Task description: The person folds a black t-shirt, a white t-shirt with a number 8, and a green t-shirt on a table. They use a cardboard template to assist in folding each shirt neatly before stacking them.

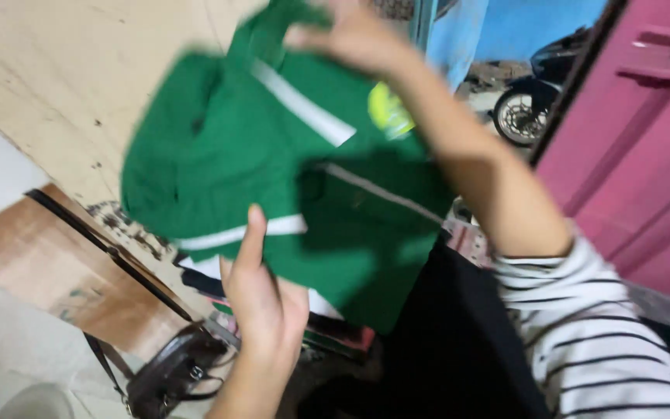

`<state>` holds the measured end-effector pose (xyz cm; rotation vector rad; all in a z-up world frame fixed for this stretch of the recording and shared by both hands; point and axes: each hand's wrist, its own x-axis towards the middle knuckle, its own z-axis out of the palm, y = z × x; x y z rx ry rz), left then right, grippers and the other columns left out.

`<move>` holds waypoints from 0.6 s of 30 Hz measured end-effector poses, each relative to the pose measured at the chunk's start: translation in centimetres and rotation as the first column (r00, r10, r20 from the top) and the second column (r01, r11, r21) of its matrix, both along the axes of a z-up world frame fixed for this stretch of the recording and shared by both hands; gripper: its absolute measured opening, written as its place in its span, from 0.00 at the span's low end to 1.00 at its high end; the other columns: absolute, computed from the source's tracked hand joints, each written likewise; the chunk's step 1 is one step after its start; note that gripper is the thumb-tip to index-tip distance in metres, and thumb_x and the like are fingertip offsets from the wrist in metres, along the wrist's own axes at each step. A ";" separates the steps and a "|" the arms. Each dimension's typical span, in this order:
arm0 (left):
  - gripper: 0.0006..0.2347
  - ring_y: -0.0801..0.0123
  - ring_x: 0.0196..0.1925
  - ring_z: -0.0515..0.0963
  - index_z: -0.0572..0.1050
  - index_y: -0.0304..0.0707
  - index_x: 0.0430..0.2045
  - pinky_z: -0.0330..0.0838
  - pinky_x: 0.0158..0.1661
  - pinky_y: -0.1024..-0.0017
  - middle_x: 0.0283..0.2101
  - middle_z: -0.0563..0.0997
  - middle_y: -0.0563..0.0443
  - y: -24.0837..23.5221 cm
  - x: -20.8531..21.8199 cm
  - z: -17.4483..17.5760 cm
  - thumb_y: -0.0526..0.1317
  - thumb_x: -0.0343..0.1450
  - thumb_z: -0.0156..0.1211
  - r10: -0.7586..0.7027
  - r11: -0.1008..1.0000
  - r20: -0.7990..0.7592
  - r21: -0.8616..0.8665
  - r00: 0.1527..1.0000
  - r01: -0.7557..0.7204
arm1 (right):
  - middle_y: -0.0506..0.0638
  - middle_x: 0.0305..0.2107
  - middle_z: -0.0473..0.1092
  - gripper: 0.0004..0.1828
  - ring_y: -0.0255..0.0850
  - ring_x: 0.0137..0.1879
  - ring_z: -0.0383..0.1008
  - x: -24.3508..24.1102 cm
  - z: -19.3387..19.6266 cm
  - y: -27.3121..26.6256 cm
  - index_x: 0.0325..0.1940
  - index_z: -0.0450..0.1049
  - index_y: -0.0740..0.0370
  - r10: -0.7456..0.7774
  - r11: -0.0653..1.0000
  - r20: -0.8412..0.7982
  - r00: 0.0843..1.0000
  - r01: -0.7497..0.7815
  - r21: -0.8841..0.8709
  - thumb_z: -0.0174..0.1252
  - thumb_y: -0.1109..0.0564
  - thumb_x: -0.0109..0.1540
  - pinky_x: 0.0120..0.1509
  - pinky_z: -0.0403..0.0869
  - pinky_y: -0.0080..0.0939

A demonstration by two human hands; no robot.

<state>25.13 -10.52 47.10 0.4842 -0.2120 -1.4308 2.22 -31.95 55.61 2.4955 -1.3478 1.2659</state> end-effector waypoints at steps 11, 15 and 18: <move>0.21 0.49 0.51 0.79 0.68 0.41 0.55 0.74 0.48 0.53 0.56 0.79 0.37 -9.3 7.7 -15.8 0.36 0.67 0.60 0.033 0.897 0.209 0.425 0.977 -0.121 | 0.52 0.61 0.68 0.34 0.47 0.65 0.67 13.8 -22.0 -17.7 0.64 0.68 0.52 0.225 0.717 -0.088 0.970 -0.104 0.690 0.57 0.35 0.59 0.66 0.66 0.48; 0.18 0.63 0.48 0.78 0.71 0.31 0.49 0.74 0.38 0.67 0.47 0.78 0.43 -12.2 9.2 -19.2 0.35 0.66 0.67 -0.158 0.842 0.413 0.531 0.897 -0.096 | 0.55 0.66 0.65 0.39 0.51 0.68 0.66 12.3 -26.5 -20.8 0.71 0.61 0.56 0.214 0.711 -0.249 0.945 0.024 0.702 0.54 0.34 0.62 0.69 0.65 0.52; 0.19 0.61 0.40 0.81 0.74 0.34 0.52 0.77 0.37 0.69 0.46 0.83 0.40 -12.5 10.4 -19.5 0.33 0.66 0.65 -0.113 0.914 0.330 0.405 0.937 -0.033 | 0.59 0.62 0.66 0.28 0.52 0.66 0.67 11.3 -26.2 -20.2 0.67 0.65 0.59 0.153 0.753 -0.234 0.960 0.040 0.656 0.56 0.46 0.64 0.69 0.67 0.52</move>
